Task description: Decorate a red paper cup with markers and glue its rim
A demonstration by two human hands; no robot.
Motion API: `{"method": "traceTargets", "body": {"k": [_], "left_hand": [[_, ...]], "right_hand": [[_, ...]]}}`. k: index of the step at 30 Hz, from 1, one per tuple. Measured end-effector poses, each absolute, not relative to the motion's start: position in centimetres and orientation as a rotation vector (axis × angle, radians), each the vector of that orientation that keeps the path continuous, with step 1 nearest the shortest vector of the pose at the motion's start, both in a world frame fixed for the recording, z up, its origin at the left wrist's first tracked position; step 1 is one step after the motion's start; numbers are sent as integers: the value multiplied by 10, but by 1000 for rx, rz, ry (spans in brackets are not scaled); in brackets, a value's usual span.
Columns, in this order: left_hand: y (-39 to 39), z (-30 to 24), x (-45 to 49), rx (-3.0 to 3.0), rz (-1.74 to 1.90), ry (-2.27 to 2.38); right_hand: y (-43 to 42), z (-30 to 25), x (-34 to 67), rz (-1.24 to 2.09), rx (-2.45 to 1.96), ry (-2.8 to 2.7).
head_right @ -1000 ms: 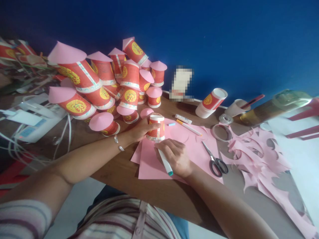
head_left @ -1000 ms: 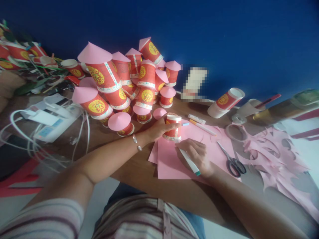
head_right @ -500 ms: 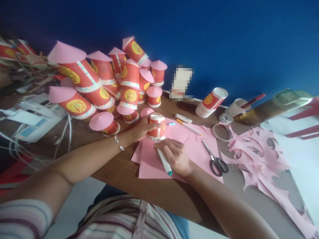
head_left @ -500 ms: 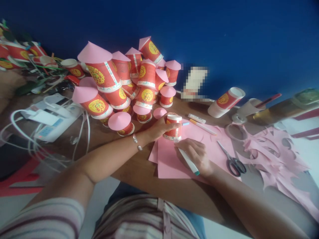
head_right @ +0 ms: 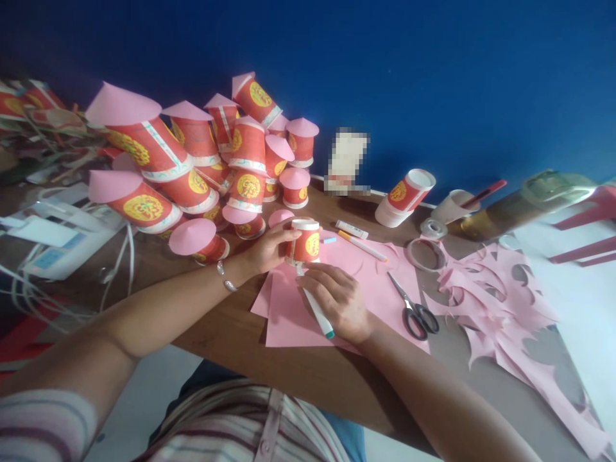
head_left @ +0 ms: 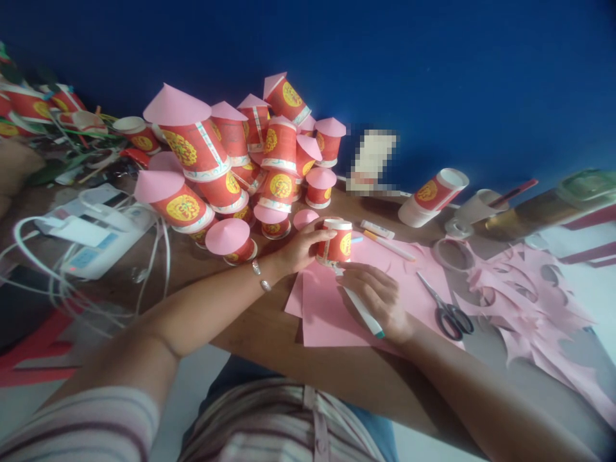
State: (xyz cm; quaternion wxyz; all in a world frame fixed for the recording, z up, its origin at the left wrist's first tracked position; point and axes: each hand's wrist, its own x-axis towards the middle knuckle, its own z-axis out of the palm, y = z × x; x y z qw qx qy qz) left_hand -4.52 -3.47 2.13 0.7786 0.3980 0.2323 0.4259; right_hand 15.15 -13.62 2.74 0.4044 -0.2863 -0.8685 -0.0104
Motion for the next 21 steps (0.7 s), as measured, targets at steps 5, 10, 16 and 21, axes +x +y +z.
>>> {"method": "traceTargets", "body": {"k": [5, 10, 16, 21], "left_hand": [[-36, 15, -43, 934, 902, 539], [-36, 16, -43, 939, 897, 556], [-36, 18, -43, 972, 892, 588], [-37, 21, -43, 985, 900, 574]], "right_hand": [[-136, 27, 152, 28, -683, -2249], [-138, 29, 148, -1, -668, -2193], [-139, 34, 147, -94, -692, -2177], [-139, 37, 149, -98, -690, -2201]]}}
